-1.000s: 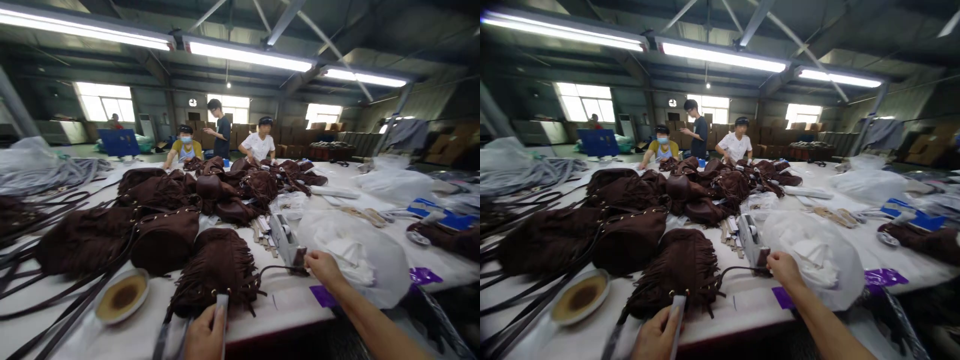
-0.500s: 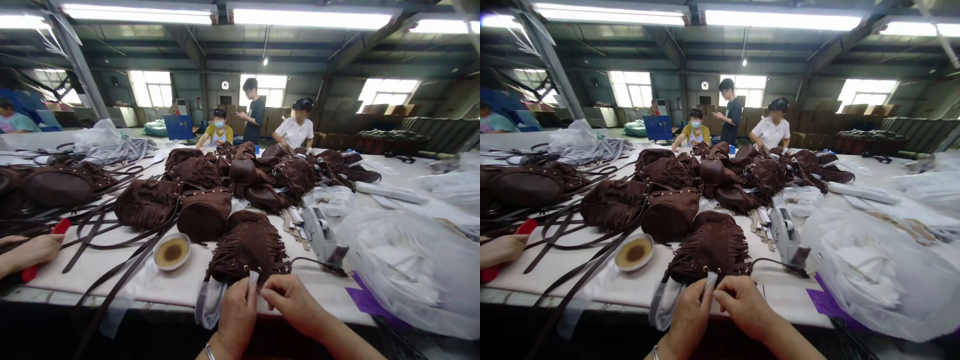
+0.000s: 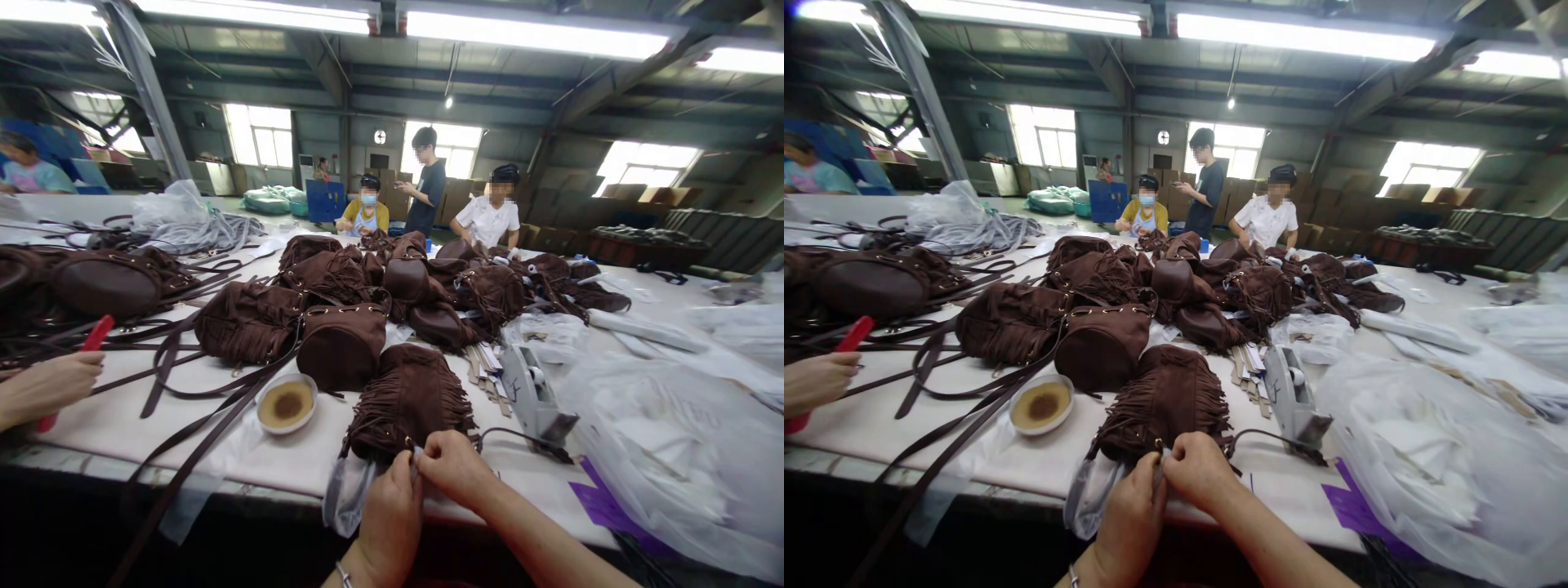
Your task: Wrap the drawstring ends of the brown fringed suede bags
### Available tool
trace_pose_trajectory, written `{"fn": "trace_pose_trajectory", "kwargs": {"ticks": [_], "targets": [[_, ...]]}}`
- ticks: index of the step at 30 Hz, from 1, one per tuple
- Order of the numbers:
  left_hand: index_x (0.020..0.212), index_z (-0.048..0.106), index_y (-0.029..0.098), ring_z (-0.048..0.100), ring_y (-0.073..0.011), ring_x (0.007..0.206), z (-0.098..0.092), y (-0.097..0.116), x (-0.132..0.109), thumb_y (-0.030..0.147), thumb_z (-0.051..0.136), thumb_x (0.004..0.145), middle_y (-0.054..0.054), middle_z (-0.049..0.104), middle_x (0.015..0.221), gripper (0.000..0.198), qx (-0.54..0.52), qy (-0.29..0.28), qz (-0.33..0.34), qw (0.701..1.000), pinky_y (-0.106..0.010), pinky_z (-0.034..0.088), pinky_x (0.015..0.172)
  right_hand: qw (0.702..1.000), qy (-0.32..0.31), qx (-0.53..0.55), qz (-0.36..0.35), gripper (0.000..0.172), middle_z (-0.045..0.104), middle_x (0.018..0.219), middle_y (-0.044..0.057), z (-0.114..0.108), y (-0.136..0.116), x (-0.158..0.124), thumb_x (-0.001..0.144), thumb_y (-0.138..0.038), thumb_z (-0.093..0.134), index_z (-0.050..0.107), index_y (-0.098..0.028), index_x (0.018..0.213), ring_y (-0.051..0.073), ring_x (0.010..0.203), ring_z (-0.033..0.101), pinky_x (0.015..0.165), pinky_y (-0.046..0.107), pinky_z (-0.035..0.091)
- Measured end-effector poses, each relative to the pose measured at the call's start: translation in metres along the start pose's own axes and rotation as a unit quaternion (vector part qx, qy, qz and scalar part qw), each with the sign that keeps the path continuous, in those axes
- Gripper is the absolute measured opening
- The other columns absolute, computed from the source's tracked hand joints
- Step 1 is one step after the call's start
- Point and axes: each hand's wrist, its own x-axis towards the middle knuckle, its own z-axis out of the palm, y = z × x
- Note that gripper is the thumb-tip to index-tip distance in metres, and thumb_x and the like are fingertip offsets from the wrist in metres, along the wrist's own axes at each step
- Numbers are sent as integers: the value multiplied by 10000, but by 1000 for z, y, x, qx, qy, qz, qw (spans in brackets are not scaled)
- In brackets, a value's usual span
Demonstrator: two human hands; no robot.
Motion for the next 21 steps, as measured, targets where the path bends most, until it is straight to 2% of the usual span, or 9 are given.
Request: {"fn": "trace_pose_trajectory", "kwargs": {"ticks": [2, 4, 6, 9, 11, 14, 17, 21], "targets": [[1232, 571, 103, 736, -232, 653, 4, -3, -4, 325, 354, 1039, -124, 759, 789, 365, 15, 21, 6, 1000, -275, 560, 568, 1000, -1, -8, 3, 171, 666, 568, 22, 0, -2, 0, 694, -206, 578, 638, -180, 536, 152, 586, 566, 533, 258, 295], [1303, 523, 74, 744, -239, 664, 5, -5, -5, 312, 351, 1041, -130, 766, 804, 393, 13, 30, 22, 999, -286, 574, 585, 1000, 3, -12, 5, 184, 667, 568, 25, -1, -3, 0, 705, -214, 581, 633, -182, 532, 151, 578, 559, 531, 261, 293], [1265, 556, 91, 752, -237, 709, 4, -6, -4, 290, 347, 1040, -136, 772, 856, 366, -4, 28, 34, 999, -290, 589, 630, 1000, 4, -10, 7, 196, 679, 579, 33, -2, -4, -1, 718, -233, 593, 644, -181, 536, 157, 581, 567, 537, 262, 305], [1106, 648, 158, 754, -232, 780, -4, -2, 2, 294, 373, 1026, -129, 772, 914, 317, -47, 11, 14, 999, -288, 594, 688, 1000, -3, 24, -7, 188, 711, 614, 37, -4, -2, -5, 731, -230, 590, 696, -178, 584, 170, 620, 608, 562, 254, 348], [1038, 681, 182, 747, -230, 818, -10, 1, 7, 297, 401, 1007, -124, 771, 942, 304, -82, -8, -18, 996, -295, 589, 730, 998, -12, 58, -26, 207, 722, 623, 23, -5, 1, -9, 741, -205, 562, 725, -185, 615, 166, 634, 626, 587, 245, 380], [1004, 711, 197, 731, -220, 835, -18, 8, 14, 294, 463, 969, -98, 771, 933, 269, -151, -57, -103, 981, -291, 564, 755, 994, -6, 99, -39, 241, 739, 652, 9, -6, 4, -16, 761, -194, 538, 749, -201, 644, 168, 659, 649, 623, 245, 414], [958, 728, 208, 720, -202, 838, -24, 14, 17, 320, 506, 944, -62, 774, 903, 249, -235, -92, -189, 949, -267, 540, 755, 991, 15, 131, -15, 215, 755, 692, 14, -3, 6, -19, 762, -199, 562, 762, -205, 682, 185, 706, 677, 659, 252, 446], [980, 731, 174, 720, -205, 856, -27, 18, 20, 404, 531, 928, -69, 781, 935, 309, -331, -109, -241, 906, -265, 542, 775, 982, 31, 186, 26, 159, 730, 636, 13, 7, 8, -17, 739, -153, 566, 702, -189, 664, 171, 642, 673, 625, 241, 463]]}}
